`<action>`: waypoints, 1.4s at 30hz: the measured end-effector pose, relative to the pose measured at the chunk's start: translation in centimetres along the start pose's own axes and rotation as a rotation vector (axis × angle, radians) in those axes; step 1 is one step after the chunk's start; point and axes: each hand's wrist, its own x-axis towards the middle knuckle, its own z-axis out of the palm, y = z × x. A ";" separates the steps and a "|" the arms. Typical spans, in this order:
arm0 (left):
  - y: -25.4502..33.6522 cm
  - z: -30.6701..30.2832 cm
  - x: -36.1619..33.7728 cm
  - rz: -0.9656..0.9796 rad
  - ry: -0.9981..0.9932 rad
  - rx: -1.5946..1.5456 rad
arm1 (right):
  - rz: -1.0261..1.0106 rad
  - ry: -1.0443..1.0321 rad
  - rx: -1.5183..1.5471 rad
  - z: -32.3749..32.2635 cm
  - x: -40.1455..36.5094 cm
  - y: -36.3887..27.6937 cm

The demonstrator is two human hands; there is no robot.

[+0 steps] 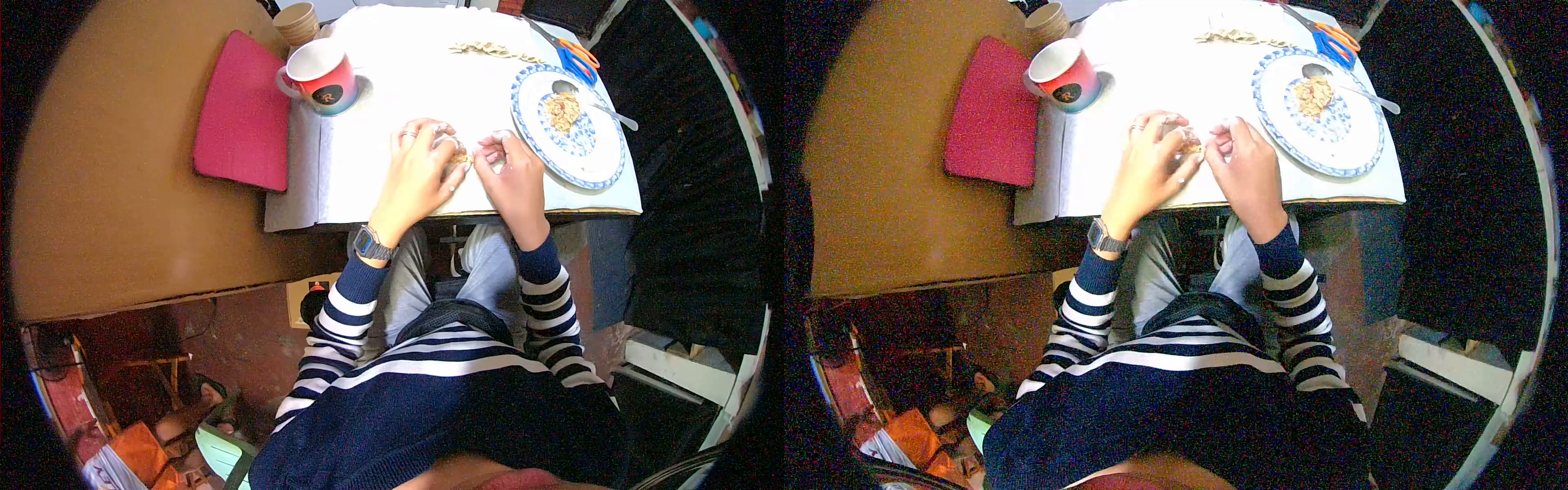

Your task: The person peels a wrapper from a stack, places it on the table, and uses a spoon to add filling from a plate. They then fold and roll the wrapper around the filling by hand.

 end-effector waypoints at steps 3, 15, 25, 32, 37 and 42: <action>0.0 0.1 0.0 -0.019 0.029 0.018 | -0.033 0.003 -0.020 0.5 -0.2 0.0; 0.0 0.2 -0.1 -0.035 0.057 0.074 | -0.171 -0.060 -0.072 0.4 -1.0 -0.4; -0.5 0.0 -0.3 -0.046 0.058 -0.005 | -0.350 -0.214 -0.118 -1.8 -0.7 0.9; -0.2 -2.2 -0.7 -0.081 0.039 -0.092 | -0.315 -0.195 -0.108 -2.8 -0.7 0.7; -0.8 -5.0 -1.4 -0.144 0.111 -0.054 | -0.418 -0.228 -0.243 -3.0 -1.5 0.2; -1.2 -7.0 -3.1 -0.290 0.055 0.169 | -0.433 -0.322 -0.263 -2.4 -2.3 0.3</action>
